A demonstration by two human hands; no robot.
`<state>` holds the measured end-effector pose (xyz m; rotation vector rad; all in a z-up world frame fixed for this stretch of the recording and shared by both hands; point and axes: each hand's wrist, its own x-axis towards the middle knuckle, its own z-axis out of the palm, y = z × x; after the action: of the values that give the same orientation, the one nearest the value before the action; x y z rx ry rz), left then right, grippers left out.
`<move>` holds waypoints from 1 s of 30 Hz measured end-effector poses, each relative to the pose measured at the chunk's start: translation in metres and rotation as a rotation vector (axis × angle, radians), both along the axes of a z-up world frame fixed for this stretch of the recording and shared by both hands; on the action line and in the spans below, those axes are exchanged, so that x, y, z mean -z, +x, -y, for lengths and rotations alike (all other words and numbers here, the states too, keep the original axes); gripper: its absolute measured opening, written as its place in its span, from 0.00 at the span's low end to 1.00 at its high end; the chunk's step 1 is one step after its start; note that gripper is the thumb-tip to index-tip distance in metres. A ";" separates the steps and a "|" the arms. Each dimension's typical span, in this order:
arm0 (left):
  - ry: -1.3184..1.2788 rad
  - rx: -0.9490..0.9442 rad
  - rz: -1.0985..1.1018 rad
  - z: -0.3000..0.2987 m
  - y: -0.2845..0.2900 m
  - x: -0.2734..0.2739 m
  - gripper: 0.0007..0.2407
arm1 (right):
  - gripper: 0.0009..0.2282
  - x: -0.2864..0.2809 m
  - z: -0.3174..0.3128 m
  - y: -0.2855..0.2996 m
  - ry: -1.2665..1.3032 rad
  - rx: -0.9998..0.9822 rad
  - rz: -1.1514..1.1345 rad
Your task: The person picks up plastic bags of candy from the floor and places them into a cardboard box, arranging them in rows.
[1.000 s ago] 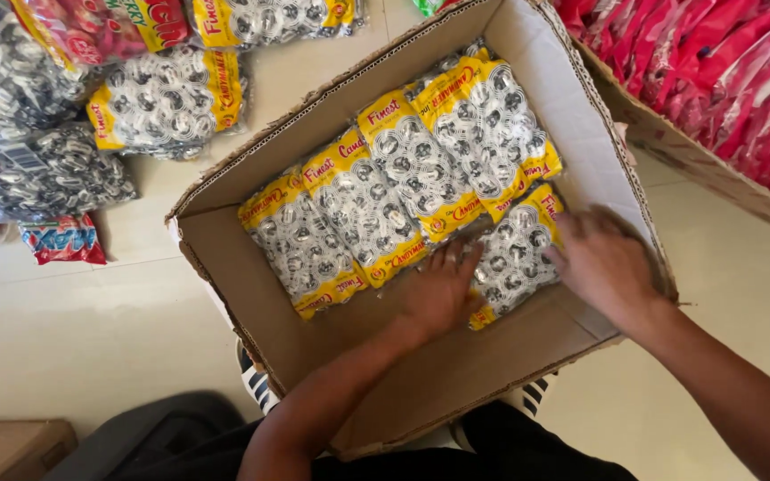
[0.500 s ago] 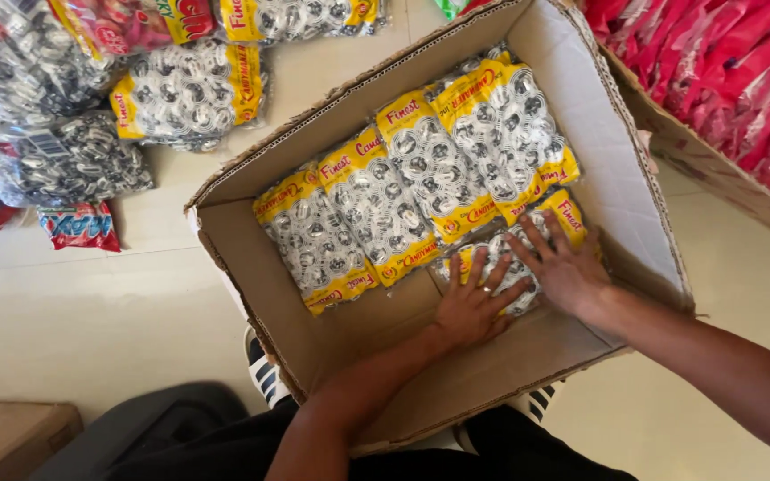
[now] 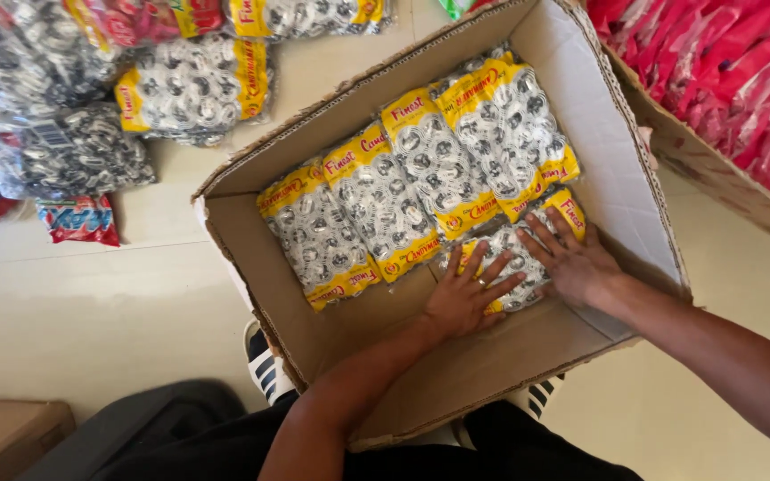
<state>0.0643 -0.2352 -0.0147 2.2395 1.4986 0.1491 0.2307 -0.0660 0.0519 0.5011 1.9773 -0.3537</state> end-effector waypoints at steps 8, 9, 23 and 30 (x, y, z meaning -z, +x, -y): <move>0.028 0.042 -0.093 0.004 -0.015 -0.011 0.32 | 0.43 0.006 0.010 0.011 0.144 -0.103 -0.022; 0.193 0.049 -0.157 0.003 -0.018 -0.007 0.27 | 0.42 0.011 0.012 0.013 0.220 -0.123 -0.046; 0.571 -0.652 0.247 -0.117 -0.245 -0.175 0.10 | 0.25 -0.103 -0.031 -0.120 0.422 0.024 -0.791; 0.483 -1.334 0.326 -0.080 -0.388 -0.137 0.12 | 0.16 -0.142 -0.041 -0.253 0.144 0.274 -1.286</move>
<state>-0.3233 -0.1554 0.1224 0.9686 2.6259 1.2740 -0.0222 -0.0255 0.1935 0.7331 3.1902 -0.8519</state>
